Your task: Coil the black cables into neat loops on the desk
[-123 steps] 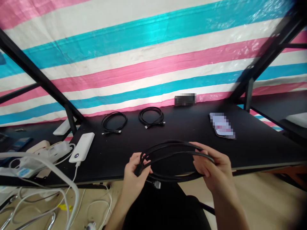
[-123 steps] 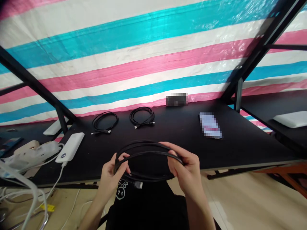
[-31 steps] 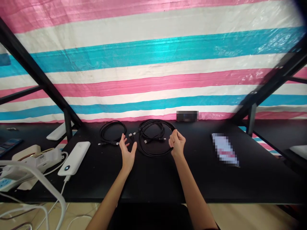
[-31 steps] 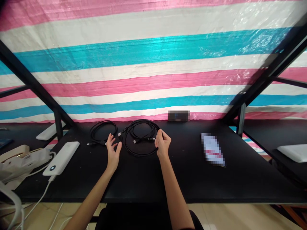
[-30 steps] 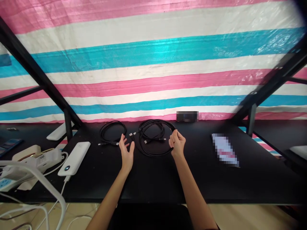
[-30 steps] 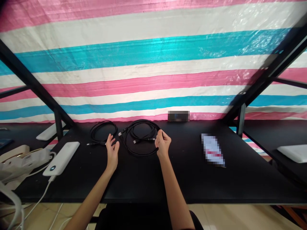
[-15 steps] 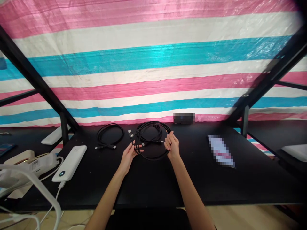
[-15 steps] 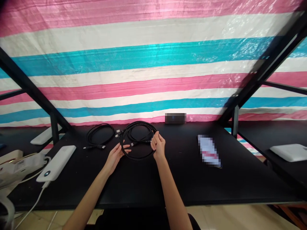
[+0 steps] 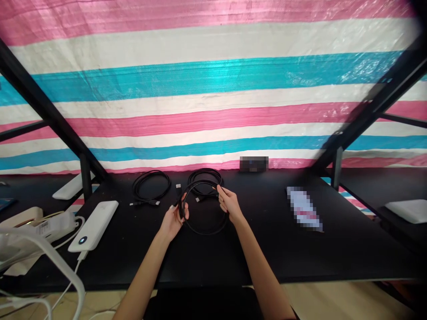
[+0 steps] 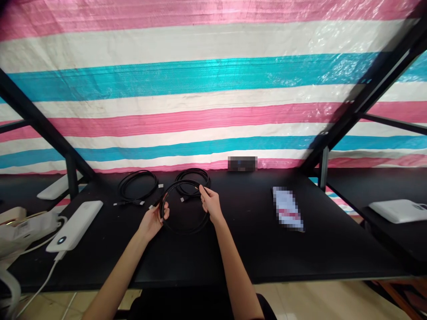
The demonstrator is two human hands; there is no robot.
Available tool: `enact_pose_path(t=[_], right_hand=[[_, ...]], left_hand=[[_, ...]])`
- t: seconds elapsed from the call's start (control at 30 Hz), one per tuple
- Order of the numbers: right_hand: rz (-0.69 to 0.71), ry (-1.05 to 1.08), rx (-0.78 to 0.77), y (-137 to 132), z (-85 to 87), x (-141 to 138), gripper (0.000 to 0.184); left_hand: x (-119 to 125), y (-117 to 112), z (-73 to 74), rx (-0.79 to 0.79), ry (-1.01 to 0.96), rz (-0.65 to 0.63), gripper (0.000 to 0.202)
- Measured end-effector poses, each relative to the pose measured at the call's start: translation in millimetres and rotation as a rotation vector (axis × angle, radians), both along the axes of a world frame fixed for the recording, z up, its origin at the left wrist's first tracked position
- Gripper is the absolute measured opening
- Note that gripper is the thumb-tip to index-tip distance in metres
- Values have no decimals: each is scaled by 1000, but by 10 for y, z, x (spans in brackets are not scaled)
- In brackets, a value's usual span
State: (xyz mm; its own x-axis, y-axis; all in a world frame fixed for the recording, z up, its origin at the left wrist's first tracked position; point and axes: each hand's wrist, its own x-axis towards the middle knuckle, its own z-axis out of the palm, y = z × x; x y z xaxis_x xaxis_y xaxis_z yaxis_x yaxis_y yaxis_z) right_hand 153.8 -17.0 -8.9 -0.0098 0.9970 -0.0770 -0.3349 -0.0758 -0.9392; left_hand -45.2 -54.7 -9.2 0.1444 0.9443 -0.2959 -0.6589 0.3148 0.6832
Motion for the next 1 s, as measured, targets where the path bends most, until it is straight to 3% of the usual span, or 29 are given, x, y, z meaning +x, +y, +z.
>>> enact_pose_path(t=[0.23,0.53,0.87,1.0], right_hand=[[-165,-196,169,10,-86,-75,52],[-122,-137,150,17,-43,-33,44],[-203,-154,118,41,-39,-9,45],[-86,-74,86,22,-12,29,45]], left_hand=[[-32,-22,53,66,-188,-140,55],[-25,-23,97,30,-266,-143,40],[-2,-67,75,51,-299,-219,29],[-14,-81,91,35,-281,-234,32]])
